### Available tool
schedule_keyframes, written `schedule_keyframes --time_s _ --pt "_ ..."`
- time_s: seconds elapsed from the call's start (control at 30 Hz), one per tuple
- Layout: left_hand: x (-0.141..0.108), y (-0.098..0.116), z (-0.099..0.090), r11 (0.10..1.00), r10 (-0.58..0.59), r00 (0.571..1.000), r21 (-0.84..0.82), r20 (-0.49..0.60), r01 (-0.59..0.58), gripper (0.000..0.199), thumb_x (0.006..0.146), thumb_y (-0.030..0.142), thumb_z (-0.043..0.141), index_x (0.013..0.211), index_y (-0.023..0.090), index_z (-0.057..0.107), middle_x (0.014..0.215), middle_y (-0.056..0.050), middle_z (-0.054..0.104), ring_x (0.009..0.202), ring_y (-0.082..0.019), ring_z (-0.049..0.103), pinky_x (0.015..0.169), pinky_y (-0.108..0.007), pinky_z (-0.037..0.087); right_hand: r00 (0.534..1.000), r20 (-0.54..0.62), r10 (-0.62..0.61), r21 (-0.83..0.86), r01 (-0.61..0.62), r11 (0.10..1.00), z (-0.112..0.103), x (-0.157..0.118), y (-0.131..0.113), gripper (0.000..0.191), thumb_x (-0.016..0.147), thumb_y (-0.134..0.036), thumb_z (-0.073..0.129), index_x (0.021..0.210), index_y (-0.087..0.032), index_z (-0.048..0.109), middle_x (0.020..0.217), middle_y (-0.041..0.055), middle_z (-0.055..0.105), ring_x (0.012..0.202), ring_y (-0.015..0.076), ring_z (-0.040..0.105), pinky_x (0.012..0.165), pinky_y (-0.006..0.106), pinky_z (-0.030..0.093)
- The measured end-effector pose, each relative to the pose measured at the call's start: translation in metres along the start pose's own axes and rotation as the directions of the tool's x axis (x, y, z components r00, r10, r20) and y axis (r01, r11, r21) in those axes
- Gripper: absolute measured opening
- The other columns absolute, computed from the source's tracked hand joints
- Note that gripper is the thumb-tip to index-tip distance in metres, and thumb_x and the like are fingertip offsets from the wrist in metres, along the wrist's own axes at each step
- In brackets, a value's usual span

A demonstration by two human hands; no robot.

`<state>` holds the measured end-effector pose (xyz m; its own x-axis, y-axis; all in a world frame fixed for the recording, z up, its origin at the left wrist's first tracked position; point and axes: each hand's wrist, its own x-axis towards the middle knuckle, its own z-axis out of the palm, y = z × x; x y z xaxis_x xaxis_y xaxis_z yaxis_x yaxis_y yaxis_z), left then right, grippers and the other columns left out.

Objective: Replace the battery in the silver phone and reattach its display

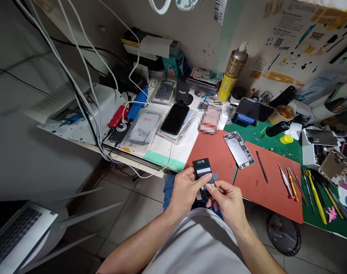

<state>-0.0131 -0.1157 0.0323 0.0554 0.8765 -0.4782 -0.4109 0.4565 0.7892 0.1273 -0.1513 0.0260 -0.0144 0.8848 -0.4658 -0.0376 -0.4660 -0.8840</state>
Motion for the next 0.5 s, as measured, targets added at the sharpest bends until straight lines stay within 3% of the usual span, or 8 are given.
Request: schedule_keyframes --time_s 0.1,0.23,0.5 --pt "0.003 0.000 0.002 1.000 -0.007 1.000 -0.012 -0.020 0.007 0.035 0.072 0.039 0.096 0.093 0.015 0.080 0.093 -0.010 0.083 0.079 -0.021 0.078 0.070 -0.027 0.062 1.000 -0.002 -0.007 -0.029 0.007 1.000 0.000 -0.001 0.001 0.043 0.088 -0.060 0.077 0.078 -0.018 0.075 0.052 0.0021 0.068 0.040 0.0106 0.049 0.044 0.024 0.037" --pt "0.006 0.001 0.005 0.999 -0.015 1.000 -0.047 -0.022 0.014 0.037 0.072 0.041 0.096 0.090 0.013 0.080 0.091 -0.012 0.083 0.071 -0.022 0.078 0.064 -0.030 0.062 1.000 -0.008 -0.018 0.014 0.018 1.000 0.000 -0.002 0.003 0.040 0.087 -0.058 0.079 0.082 -0.019 0.077 0.053 0.0011 0.066 0.046 0.0138 0.058 0.047 0.024 0.043" --pt "0.004 0.008 0.001 0.993 -0.093 0.986 -0.055 0.136 0.101 0.043 0.085 0.051 0.084 0.102 0.011 0.080 0.104 -0.017 0.082 0.078 -0.025 0.079 0.069 -0.034 0.062 1.000 -0.019 0.010 0.124 -0.008 0.992 -0.006 -0.004 0.010 0.039 0.087 -0.056 0.080 0.083 -0.018 0.079 0.050 0.0013 0.065 0.046 0.0146 0.061 0.050 0.024 0.046"
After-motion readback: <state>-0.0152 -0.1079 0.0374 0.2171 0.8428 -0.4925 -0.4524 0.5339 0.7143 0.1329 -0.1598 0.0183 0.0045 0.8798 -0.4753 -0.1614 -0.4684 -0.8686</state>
